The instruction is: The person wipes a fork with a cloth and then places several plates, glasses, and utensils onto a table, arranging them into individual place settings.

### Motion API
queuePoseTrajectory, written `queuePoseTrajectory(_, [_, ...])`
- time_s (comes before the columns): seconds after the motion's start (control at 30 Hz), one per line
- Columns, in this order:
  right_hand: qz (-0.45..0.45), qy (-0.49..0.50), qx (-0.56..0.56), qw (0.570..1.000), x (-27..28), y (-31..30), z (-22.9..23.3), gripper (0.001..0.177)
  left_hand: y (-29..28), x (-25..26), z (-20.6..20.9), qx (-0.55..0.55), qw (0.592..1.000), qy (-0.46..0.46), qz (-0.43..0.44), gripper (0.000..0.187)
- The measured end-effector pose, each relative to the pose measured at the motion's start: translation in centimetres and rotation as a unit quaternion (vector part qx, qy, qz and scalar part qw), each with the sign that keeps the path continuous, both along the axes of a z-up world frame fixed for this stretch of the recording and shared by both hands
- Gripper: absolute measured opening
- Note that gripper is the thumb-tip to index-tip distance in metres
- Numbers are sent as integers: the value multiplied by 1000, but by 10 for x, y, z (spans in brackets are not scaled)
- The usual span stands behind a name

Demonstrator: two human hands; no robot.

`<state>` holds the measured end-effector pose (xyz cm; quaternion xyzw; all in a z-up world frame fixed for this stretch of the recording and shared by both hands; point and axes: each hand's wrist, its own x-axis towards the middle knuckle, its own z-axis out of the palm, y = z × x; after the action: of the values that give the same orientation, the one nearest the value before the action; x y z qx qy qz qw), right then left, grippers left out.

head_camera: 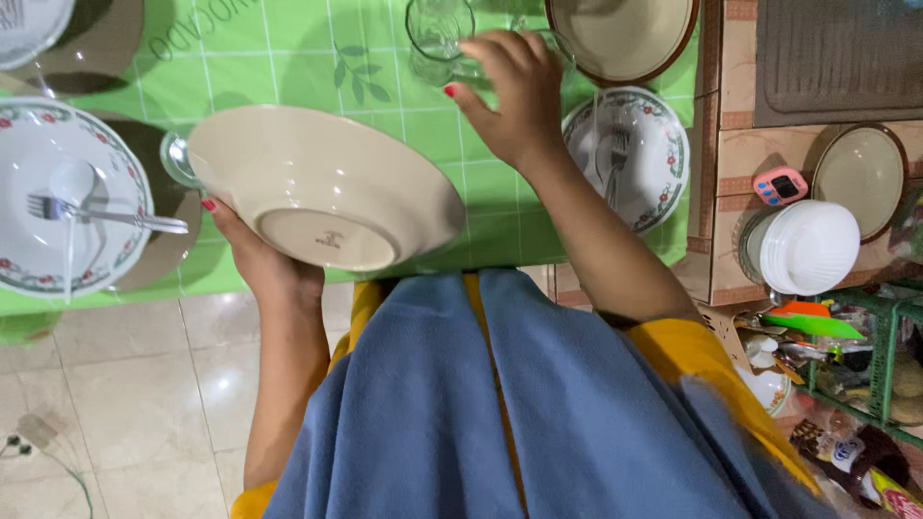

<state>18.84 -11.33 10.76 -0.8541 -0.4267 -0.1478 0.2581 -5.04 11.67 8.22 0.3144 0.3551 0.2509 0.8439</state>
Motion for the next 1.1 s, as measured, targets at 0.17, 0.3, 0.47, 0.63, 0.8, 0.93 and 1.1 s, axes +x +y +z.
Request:
queuePoseTrajectory(0.17, [-11, -65, -127, 990, 15, 33, -22, 26, 8, -1, -12, -5, 999, -28, -37, 79])
queuePoseTrajectory(0.3, [11, 1, -206, 978, 7, 18, -27, 8, 13, 1, -15, 19, 998, -45, -47, 80])
queuePoseTrajectory(0.47, [47, 85, -158, 983, -35, -39, -16, 7, 14, 8, -17, 2, 997, -53, -49, 76])
queuePoseTrajectory(0.63, [73, 0, -247, 966, -64, -91, 7, 14, 10, 13, -22, -16, 997, -56, -52, 74])
queuePoseTrajectory(0.8, [71, -5, -250, 966, -74, -110, 12, 15, 5, 22, -25, -35, 998, -40, -29, 72])
queuePoseTrajectory(0.93, [101, 67, -285, 951, -62, -101, 27, 23, 4, 27, -19, -35, 998, -35, -37, 73])
queuePoseTrajectory(1.1, [101, 6, -217, 971, -6, -65, 28, 49, 3, 20, -16, -19, 999, -31, -28, 73])
